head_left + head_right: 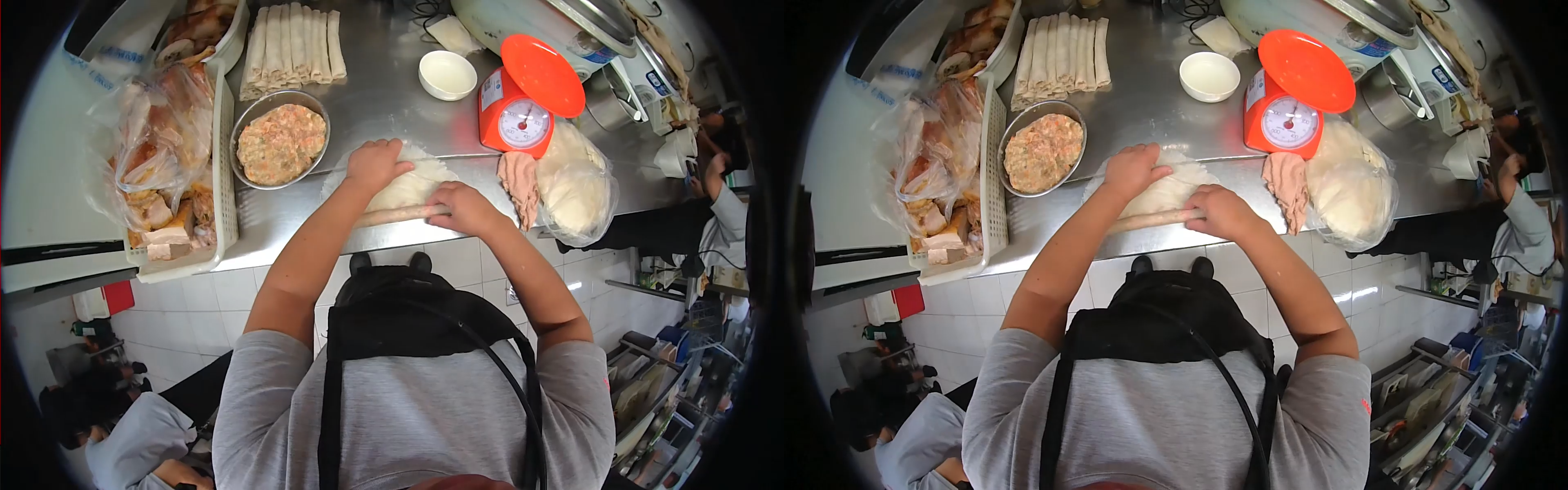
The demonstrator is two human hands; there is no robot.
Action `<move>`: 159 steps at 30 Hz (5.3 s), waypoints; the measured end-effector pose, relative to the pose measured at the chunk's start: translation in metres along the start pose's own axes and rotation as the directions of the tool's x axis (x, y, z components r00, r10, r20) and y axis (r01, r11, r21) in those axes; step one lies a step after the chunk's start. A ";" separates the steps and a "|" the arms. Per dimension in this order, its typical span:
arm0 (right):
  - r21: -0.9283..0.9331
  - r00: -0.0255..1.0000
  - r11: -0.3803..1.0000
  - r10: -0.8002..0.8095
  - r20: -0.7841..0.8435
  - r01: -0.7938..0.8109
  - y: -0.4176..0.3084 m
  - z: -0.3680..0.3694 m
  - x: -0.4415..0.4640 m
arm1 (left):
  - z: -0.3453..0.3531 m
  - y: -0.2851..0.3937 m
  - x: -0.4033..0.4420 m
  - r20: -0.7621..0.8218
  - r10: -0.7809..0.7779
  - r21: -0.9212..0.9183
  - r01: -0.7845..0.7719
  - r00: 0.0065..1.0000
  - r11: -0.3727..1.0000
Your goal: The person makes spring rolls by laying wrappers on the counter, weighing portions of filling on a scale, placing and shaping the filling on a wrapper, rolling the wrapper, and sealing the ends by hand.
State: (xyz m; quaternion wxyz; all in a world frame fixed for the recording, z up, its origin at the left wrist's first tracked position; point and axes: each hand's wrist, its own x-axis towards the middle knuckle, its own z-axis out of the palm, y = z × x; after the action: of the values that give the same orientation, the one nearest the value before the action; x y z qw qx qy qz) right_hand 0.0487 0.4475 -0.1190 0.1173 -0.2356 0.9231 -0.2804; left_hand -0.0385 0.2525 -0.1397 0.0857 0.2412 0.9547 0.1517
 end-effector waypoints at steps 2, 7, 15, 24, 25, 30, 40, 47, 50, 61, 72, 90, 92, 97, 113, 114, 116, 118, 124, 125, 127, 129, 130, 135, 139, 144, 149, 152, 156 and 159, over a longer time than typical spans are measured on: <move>-0.030 0.999 0.999 0.036 0.004 -0.036 -0.003 -0.012 -0.001 | 0.004 -0.002 0.002 -0.030 0.016 -0.001 -0.016 0.999 1.000; -0.033 0.997 0.998 0.057 0.046 -0.055 0.010 -0.002 -0.009 | 0.004 -0.004 0.002 -0.051 0.020 -0.022 -0.021 0.998 1.000; -0.084 1.000 0.996 -0.008 0.026 0.010 -0.020 0.015 0.015 | 0.012 -0.005 0.001 -0.193 0.037 -0.051 -0.047 0.981 0.998; -0.087 1.000 0.996 0.007 -0.016 -0.008 -0.017 0.019 0.010 | -0.018 -0.002 -0.077 -0.093 0.194 -0.350 -0.215 0.976 0.912; -0.125 0.999 0.992 0.033 0.006 -0.032 -0.022 0.018 0.011 | -0.014 -0.001 -0.092 -0.099 0.183 -0.313 -0.205 0.978 0.927; -0.186 1.000 0.982 -0.018 -0.017 0.015 -0.055 0.037 0.035 | 0.009 -0.001 -0.110 -0.208 0.134 -0.221 -0.180 0.969 0.958; -0.140 0.972 0.985 0.064 -0.227 -0.098 0.006 0.008 -0.024 | 0.002 -0.044 -0.146 -0.335 0.069 -0.160 -0.128 0.940 0.979; 0.138 0.949 0.945 0.308 -0.062 -0.297 0.011 -0.011 -0.021 | -0.009 -0.045 -0.141 -0.225 -0.105 -0.253 0.046 0.969 0.966; 0.119 0.960 0.961 0.262 -0.098 -0.250 0.018 -0.009 -0.019 | -0.009 -0.051 -0.137 -0.283 0.056 -0.107 -0.090 0.958 0.990; -0.252 0.926 0.964 -0.173 -0.336 0.089 -0.028 0.023 0.018 | -0.012 -0.053 -0.130 -0.295 0.093 -0.001 -0.098 0.951 0.995; -0.170 0.947 0.982 -0.130 -0.294 0.082 -0.028 0.046 0.027 | 0.025 0.002 -0.109 -0.477 0.134 -0.102 -0.206 0.869 0.973; -0.291 0.907 0.956 -0.086 -0.412 -0.041 -0.006 0.028 0.021 | 0.006 -0.031 -0.088 -0.415 0.230 0.015 -0.246 0.880 0.969; -0.266 0.904 0.963 -0.150 -0.400 0.042 -0.007 0.031 0.025 | 0.000 -0.031 -0.085 -0.418 0.230 0.033 -0.238 0.879 0.971; -0.173 0.965 0.985 -0.034 -0.258 -0.012 0.001 0.026 0.034 | 0.012 -0.019 -0.079 -0.465 0.201 0.046 -0.203 0.862 0.978; -0.314 0.884 0.947 -0.202 -0.421 0.067 -0.004 0.030 0.045 | 0.012 -0.026 -0.053 -0.389 0.236 -0.015 -0.262 0.890 0.965; -0.307 0.890 0.949 -0.196 -0.411 0.067 -0.003 0.030 0.045 | 0.013 -0.027 -0.053 -0.381 0.224 -0.023 -0.252 0.897 0.967; -0.294 0.900 0.954 -0.182 -0.396 0.063 0.002 0.030 0.048 | 0.013 -0.028 -0.052 -0.373 0.227 -0.008 -0.248 0.900 0.969; -0.277 0.919 0.959 -0.161 -0.359 0.060 0.005 0.028 0.051 | 0.010 -0.025 -0.052 -0.396 0.232 0.020 -0.244 0.888 0.970; -0.223 0.963 0.975 -0.064 -0.261 0.005 0.007 0.022 0.058 | 0.018 -0.007 -0.051 -0.461 0.224 0.031 -0.237 0.859 0.971; -0.216 0.969 0.976 -0.042 -0.242 -0.012 0.007 0.022 0.058 | 0.019 -0.006 -0.051 -0.445 0.198 0.002 -0.220 0.873 0.976; -0.185 0.976 0.982 -0.005 -0.217 -0.036 0.002 0.021 0.055 | 0.020 -0.007 -0.052 -0.424 0.178 -0.030 -0.210 0.888 0.977; -0.169 0.980 0.984 0.018 -0.198 -0.052 -0.001 0.021 0.053 | 0.020 -0.009 -0.052 -0.419 0.186 -0.039 -0.223 0.889 0.974; -0.164 0.981 0.985 0.027 -0.193 -0.060 -0.004 0.023 0.049 | 0.020 -0.010 -0.054 -0.412 0.192 -0.038 -0.227 0.891 0.973; -0.145 0.977 0.982 0.090 -0.191 -0.119 -0.014 0.029 0.040 | 0.018 -0.006 -0.061 -0.401 0.209 -0.020 -0.237 0.892 0.971; -0.142 0.985 0.986 0.068 -0.159 -0.091 -0.009 0.026 0.040 | 0.021 0.010 -0.059 -0.487 0.211 -0.007 -0.245 0.847 0.969; -0.260 0.951 0.951 0.084 -0.298 -0.165 0.018 -0.029 0.068 | 0.031 0.008 -0.059 -0.516 0.190 -0.070 -0.263 0.835 0.962; -0.524 0.887 0.733 0.243 -0.394 -0.433 0.055 -0.069 0.118 | 0.029 0.012 -0.059 -0.527 0.153 -0.088 -0.232 0.836 0.969; -0.568 0.894 0.692 0.315 -0.318 -0.446 0.060 -0.077 0.126 | 0.031 0.011 -0.059 -0.535 0.141 -0.094 -0.224 0.833 0.970; -0.234 0.858 0.963 -0.008 -0.513 -0.131 0.085 -0.082 0.120 | 0.029 0.013 -0.060 -0.544 0.131 -0.090 -0.212 0.829 0.973; 0.198 0.929 0.948 -0.176 -0.325 0.249 0.083 -0.074 0.088 | 0.030 0.012 -0.060 -0.542 0.125 -0.112 -0.219 0.831 0.969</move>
State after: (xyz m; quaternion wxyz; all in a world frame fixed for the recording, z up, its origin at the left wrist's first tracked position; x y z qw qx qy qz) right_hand -0.0831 0.4984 -0.1134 -0.0298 -0.2732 0.8590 -0.4320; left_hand 0.0255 0.2409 -0.1582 -0.1753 0.2668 0.8989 0.3002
